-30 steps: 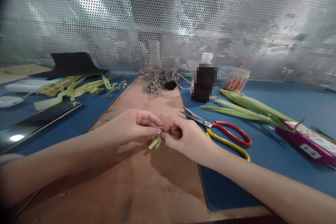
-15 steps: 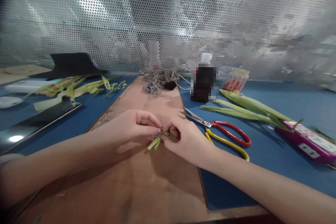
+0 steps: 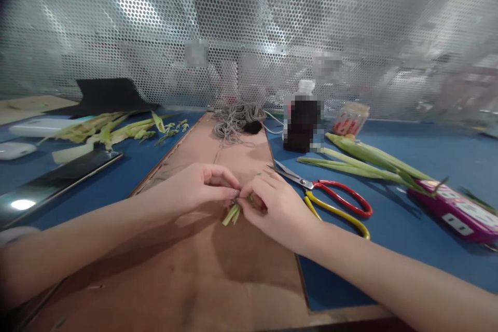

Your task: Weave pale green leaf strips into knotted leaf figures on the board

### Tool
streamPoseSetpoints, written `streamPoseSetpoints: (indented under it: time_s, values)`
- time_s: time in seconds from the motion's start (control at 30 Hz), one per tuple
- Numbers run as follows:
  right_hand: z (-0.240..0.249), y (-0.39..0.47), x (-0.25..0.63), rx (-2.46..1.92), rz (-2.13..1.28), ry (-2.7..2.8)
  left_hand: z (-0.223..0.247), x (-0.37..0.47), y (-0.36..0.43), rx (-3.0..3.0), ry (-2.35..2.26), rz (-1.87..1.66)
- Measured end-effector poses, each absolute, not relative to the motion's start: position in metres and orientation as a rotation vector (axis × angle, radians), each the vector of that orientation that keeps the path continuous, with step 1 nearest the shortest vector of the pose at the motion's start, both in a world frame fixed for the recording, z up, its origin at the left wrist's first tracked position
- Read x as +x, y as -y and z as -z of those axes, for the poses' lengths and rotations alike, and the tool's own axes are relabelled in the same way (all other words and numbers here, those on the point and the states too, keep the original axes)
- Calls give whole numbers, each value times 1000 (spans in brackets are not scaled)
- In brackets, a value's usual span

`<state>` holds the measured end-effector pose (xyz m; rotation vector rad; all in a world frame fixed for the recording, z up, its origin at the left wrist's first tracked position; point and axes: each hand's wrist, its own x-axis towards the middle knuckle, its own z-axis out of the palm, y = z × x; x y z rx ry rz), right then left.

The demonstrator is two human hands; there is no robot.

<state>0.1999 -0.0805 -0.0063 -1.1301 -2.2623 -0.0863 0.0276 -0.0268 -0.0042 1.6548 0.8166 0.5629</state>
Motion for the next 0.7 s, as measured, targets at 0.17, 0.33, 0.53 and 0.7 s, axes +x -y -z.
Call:
streamPoseSetpoints:
  time_s: [0.17,0.33,0.53,0.7]
  values:
    - [5,80,201,-1238,-9,2253,0,28,30,1589,-857,-559]
    - [4,80,201,-1257,-57,2253,0,28,31,1500,-853,-570]
    - [3,81,199,-1319,-95,2248,5,27,28,1483,-826,-561]
    - [5,80,199,-1135,63,2303,7,28,26,1417,-817,-541]
